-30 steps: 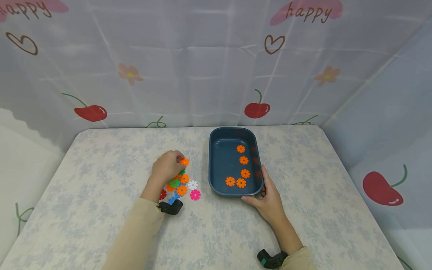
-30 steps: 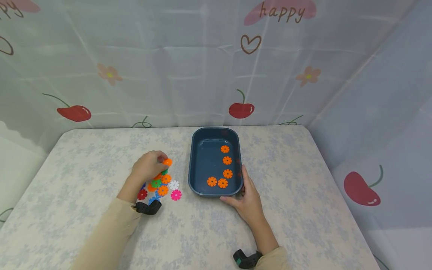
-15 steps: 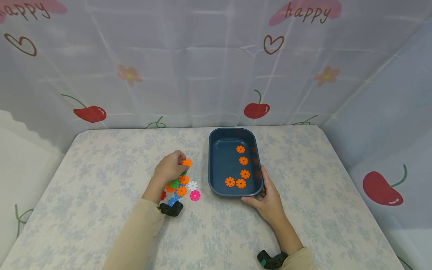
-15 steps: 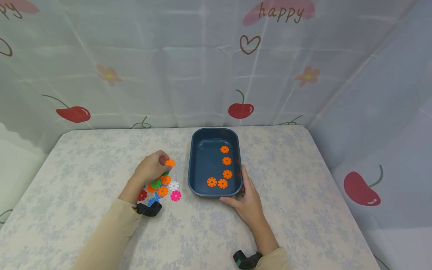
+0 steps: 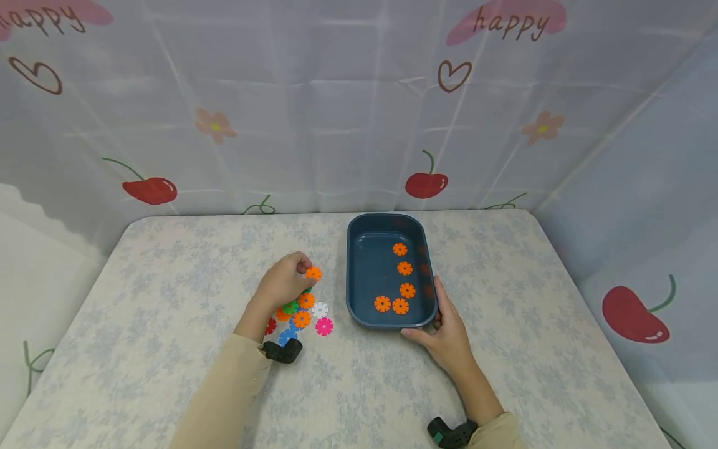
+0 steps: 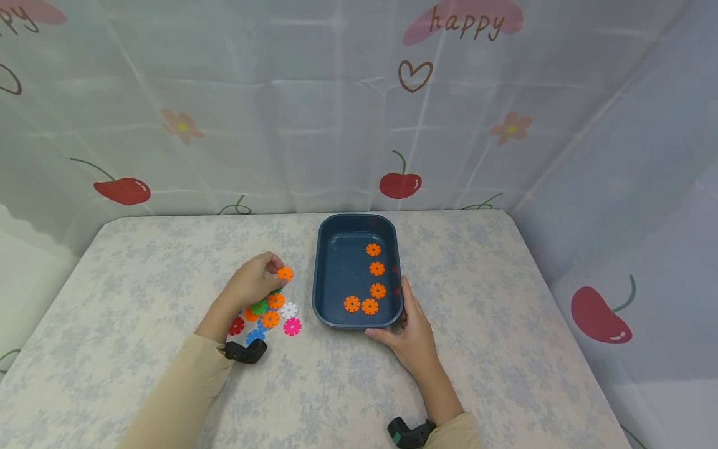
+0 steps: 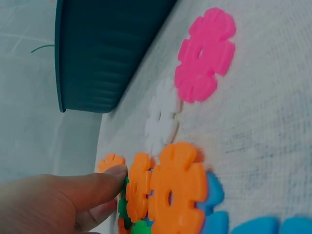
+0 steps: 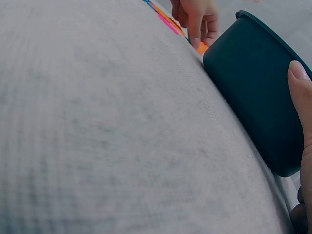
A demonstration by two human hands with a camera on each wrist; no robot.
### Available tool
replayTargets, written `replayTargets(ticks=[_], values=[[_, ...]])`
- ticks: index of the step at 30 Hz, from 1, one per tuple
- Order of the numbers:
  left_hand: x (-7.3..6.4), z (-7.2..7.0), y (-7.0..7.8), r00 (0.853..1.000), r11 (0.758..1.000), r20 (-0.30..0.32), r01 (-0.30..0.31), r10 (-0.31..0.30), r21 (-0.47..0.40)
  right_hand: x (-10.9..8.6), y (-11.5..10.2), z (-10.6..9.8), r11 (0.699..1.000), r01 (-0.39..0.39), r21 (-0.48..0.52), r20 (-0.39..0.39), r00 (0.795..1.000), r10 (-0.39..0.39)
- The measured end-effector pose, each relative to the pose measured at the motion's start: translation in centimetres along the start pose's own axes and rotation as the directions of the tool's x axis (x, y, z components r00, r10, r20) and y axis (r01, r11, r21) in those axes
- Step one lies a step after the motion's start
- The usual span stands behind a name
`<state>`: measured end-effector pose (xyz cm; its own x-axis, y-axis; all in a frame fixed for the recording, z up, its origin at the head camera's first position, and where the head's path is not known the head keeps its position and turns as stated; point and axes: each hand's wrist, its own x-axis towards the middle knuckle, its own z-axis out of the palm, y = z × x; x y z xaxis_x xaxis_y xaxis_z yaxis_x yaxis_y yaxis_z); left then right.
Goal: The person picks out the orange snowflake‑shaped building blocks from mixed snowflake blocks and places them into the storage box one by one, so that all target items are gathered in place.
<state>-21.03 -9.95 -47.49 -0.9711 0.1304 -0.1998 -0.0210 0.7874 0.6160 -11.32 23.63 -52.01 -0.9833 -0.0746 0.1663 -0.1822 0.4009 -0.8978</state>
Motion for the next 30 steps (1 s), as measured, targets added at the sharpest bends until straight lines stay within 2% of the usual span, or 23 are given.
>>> replayTargets(ticks=[7, 17, 24, 27, 30], values=[[-0.1, 0.4, -0.2, 0.999, 0.999, -0.003, -0.052, 0.052, 0.013, 0.0, 0.2, 0.1, 1.0, 0.001, 0.017, 0.008, 1.0, -0.001], [-0.4, 0.4, -0.7, 0.999, 0.989, -0.023, -0.05, 0.048, -0.137, -0.2, 0.0, 0.0, 1.0, -0.004, 0.023, 0.008, 1.0, 0.004], [-1.2, -0.7, -0.6, 0.999, 0.954, -0.015, -0.032, 0.029, -0.297, -0.3, 0.0, 0.1, 1.0, -0.008, 0.014, 0.006, 1.0, 0.008], [-1.5, -1.3, -0.1, 1.0, 0.938, -0.011, -0.025, 0.022, -0.346, -0.3, -0.1, 0.0, 1.0, -0.011, 0.006, 0.002, 1.0, 0.011], [-1.9, -1.9, 0.9, 0.999, 0.924, -0.011, -0.047, 0.046, -0.379, -0.2, -0.2, -0.1, 1.0, -0.01, 0.003, -0.001, 1.0, 0.01]])
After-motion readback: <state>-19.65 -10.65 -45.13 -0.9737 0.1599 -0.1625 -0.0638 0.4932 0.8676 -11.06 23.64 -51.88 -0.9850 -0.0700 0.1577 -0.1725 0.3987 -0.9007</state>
